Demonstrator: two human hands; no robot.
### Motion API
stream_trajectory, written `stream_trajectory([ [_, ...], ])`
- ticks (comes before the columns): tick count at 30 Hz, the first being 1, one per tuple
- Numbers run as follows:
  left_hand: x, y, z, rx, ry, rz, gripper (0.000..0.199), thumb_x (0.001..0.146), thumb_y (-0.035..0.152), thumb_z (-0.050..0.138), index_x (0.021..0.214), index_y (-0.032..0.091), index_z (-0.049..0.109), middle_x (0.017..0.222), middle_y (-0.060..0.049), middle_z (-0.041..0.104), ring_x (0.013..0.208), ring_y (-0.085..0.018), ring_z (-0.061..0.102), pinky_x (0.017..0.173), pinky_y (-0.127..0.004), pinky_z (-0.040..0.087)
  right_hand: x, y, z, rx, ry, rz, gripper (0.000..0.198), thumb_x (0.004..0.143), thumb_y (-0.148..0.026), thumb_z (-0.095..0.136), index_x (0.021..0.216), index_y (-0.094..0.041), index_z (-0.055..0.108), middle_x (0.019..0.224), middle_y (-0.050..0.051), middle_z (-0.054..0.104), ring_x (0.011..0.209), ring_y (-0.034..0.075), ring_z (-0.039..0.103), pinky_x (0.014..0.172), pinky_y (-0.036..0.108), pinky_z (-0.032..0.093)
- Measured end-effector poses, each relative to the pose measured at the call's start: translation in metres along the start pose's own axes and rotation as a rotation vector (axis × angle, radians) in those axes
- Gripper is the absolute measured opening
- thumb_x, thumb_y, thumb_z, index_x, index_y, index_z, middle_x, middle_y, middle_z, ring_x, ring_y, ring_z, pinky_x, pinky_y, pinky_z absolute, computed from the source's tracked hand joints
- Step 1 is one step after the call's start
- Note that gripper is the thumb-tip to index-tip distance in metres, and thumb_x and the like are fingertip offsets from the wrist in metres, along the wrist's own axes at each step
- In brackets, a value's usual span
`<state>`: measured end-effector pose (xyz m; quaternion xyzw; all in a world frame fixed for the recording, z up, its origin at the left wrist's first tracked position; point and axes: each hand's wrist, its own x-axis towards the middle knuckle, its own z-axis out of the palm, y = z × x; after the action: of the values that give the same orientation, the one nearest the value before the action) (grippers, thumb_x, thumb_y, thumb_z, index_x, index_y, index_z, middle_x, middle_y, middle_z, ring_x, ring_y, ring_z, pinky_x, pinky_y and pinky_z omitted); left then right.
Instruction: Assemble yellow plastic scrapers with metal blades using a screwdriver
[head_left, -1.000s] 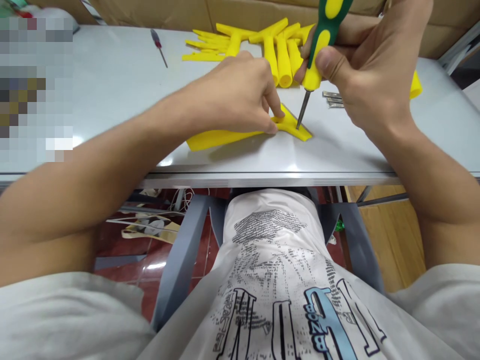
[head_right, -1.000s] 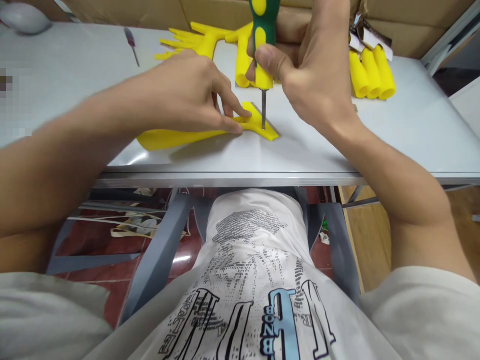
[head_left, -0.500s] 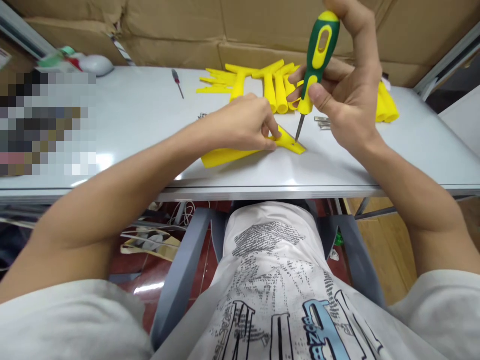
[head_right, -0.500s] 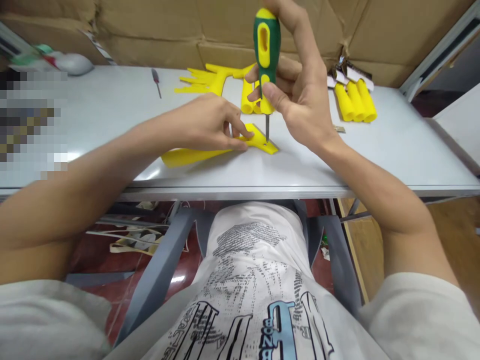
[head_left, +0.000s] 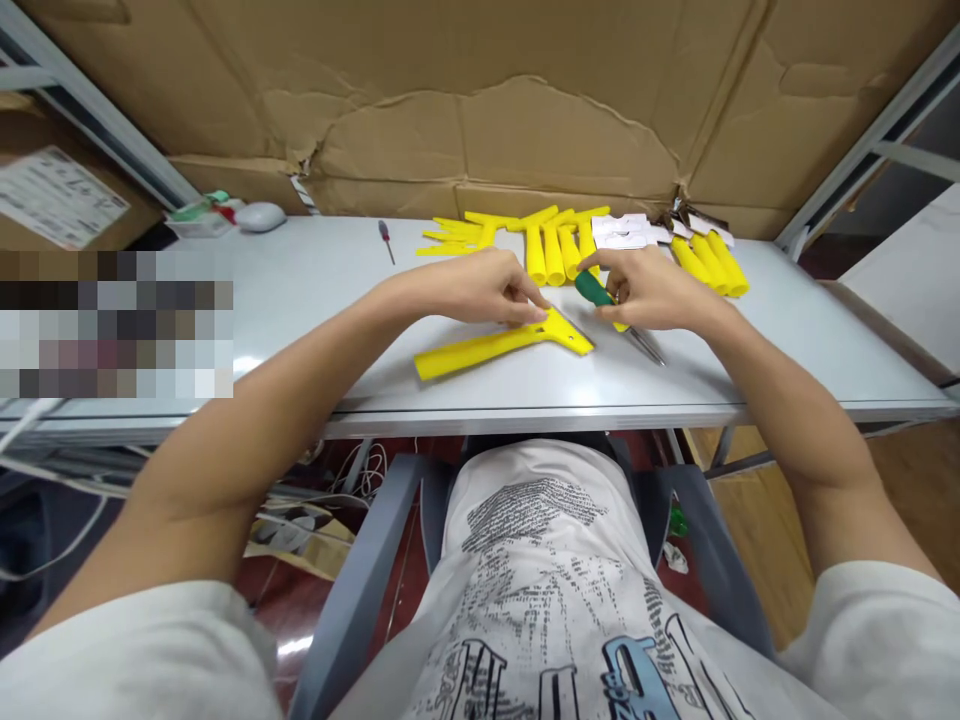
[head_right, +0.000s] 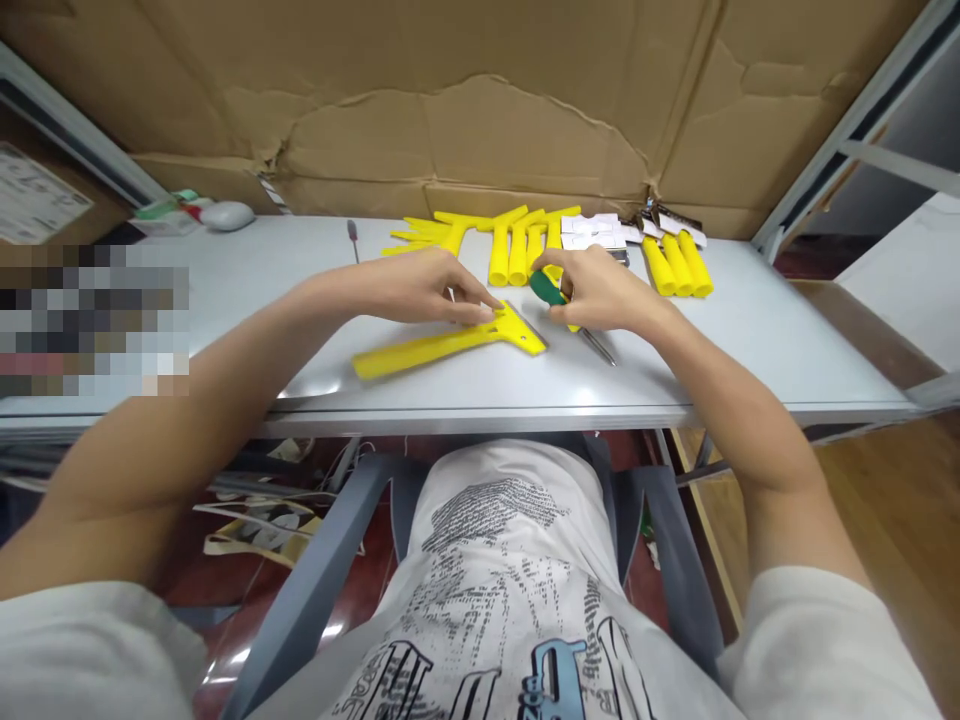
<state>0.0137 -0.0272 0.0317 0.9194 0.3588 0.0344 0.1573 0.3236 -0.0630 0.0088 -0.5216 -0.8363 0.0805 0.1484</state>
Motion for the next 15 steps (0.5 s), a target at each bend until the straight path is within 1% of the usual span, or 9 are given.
stream_trajectory([
  [2,0.001,-0.014,-0.008,0.040,0.012,-0.058,0.049,0.110,0.050,0.077,0.145,0.027,0.103,0.110,-0.005,0.098,0.097,-0.026,0.088,0.090,-0.032,0.057,-0.002,-0.005,-0.002,-0.098,-0.088,0.005,0.069,0.090,-0.019,0.088,0.159,-0.022,0.086,0.086,0.003,0.083,0.092,0.034,0.081,0.092,0.043,0.057],
  [4,0.002,-0.031,-0.016,0.139,0.067,-0.125,0.046,0.103,0.045,0.080,0.138,0.026,0.104,0.101,-0.004,0.095,0.096,-0.026,0.085,0.094,-0.033,0.056,-0.002,-0.006,-0.003,-0.166,-0.128,0.012,0.068,0.095,-0.021,0.088,0.163,-0.021,0.084,0.093,0.007,0.086,0.104,0.039,0.083,0.095,0.044,0.057],
  [5,0.003,-0.040,-0.019,0.183,0.068,-0.164,0.043,0.099,0.044,0.083,0.132,0.026,0.104,0.097,-0.004,0.093,0.094,-0.027,0.084,0.095,-0.034,0.055,-0.002,-0.005,-0.003,-0.187,-0.141,0.016,0.068,0.097,-0.023,0.089,0.165,-0.022,0.082,0.096,0.008,0.087,0.109,0.041,0.083,0.096,0.044,0.057],
  [6,0.004,-0.049,-0.021,0.208,0.042,-0.195,0.039,0.096,0.044,0.087,0.126,0.027,0.104,0.095,-0.003,0.092,0.094,-0.028,0.084,0.095,-0.035,0.054,-0.001,-0.004,-0.003,-0.199,-0.147,0.019,0.068,0.100,-0.025,0.089,0.167,-0.023,0.081,0.097,0.009,0.087,0.112,0.043,0.083,0.097,0.045,0.058],
  [8,0.006,-0.064,-0.023,0.219,-0.017,-0.247,0.034,0.091,0.048,0.094,0.118,0.029,0.104,0.093,-0.002,0.090,0.097,-0.030,0.085,0.092,-0.036,0.052,0.000,-0.002,-0.001,-0.208,-0.151,0.021,0.068,0.104,-0.030,0.089,0.171,-0.025,0.081,0.096,0.009,0.087,0.114,0.044,0.084,0.101,0.048,0.061],
  [10,0.007,-0.074,-0.023,0.220,-0.054,-0.278,0.034,0.090,0.055,0.099,0.113,0.030,0.103,0.093,-0.002,0.090,0.101,-0.031,0.085,0.090,-0.037,0.051,0.001,-0.001,0.001,-0.219,-0.134,0.019,0.066,0.108,-0.034,0.087,0.173,-0.026,0.081,0.094,0.008,0.087,0.112,0.045,0.086,0.105,0.051,0.063],
  [13,0.006,-0.081,-0.023,0.238,-0.068,-0.288,0.042,0.093,0.066,0.101,0.114,0.030,0.101,0.091,0.002,0.089,0.103,-0.027,0.079,0.088,-0.038,0.049,0.002,0.000,0.004,-0.228,-0.112,0.016,0.067,0.109,-0.036,0.086,0.175,-0.025,0.083,0.099,0.010,0.090,0.113,0.046,0.088,0.109,0.056,0.066],
  [15,0.005,-0.084,-0.022,0.219,-0.070,-0.269,0.040,0.094,0.065,0.100,0.114,0.030,0.098,0.088,0.004,0.088,0.098,-0.024,0.074,0.084,-0.038,0.048,0.002,0.001,0.005,-0.215,-0.106,0.009,0.068,0.108,-0.037,0.087,0.175,-0.024,0.085,0.101,0.011,0.092,0.114,0.046,0.088,0.109,0.057,0.068],
])
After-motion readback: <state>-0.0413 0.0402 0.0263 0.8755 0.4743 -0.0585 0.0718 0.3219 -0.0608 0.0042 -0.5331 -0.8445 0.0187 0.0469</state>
